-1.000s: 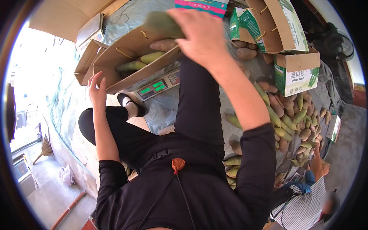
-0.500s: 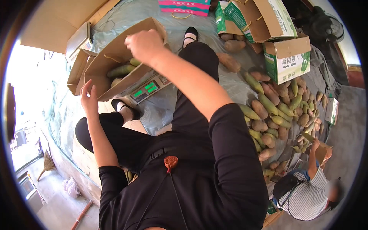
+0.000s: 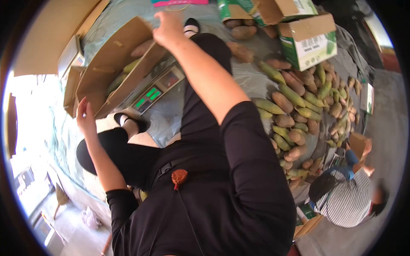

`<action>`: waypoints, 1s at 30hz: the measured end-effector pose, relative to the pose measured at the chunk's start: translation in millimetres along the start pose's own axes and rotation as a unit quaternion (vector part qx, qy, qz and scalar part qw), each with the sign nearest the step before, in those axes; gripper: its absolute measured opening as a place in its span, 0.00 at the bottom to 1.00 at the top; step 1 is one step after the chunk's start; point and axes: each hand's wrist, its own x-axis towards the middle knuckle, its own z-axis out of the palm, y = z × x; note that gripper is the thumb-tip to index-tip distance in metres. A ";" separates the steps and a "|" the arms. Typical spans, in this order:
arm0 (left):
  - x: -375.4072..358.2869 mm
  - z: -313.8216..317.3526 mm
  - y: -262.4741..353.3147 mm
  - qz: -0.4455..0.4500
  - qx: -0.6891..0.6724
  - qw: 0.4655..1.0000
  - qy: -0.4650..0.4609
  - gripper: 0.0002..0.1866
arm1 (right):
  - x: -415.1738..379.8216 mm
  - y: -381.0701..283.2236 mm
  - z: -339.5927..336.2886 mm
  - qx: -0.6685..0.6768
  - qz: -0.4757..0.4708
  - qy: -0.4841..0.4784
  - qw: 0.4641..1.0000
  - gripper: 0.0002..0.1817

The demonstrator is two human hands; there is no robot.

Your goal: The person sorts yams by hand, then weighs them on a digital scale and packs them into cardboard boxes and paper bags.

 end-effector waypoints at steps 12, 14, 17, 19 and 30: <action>9.1 19.9 44.8 0.198 0.155 0.943 -0.219 0.11 | -2.2 -3.1 10.1 0.047 0.093 -0.050 0.993 0.25; 13.2 26.3 54.6 0.127 0.071 0.963 -0.227 0.09 | -1.8 -3.7 13.8 0.032 0.099 -0.049 0.993 0.24; 34.2 29.0 63.9 0.040 0.081 0.964 -0.251 0.09 | -1.4 -2.2 19.3 0.030 0.093 -0.045 0.994 0.23; 62.5 41.9 4.8 0.029 -0.096 0.963 -0.251 0.10 | -2.9 -6.7 18.1 0.021 0.097 -0.048 0.994 0.22; 54.4 90.9 58.6 -0.012 -0.014 0.916 -0.400 0.12 | 1.3 -14.9 23.1 0.020 0.115 -0.043 0.992 0.22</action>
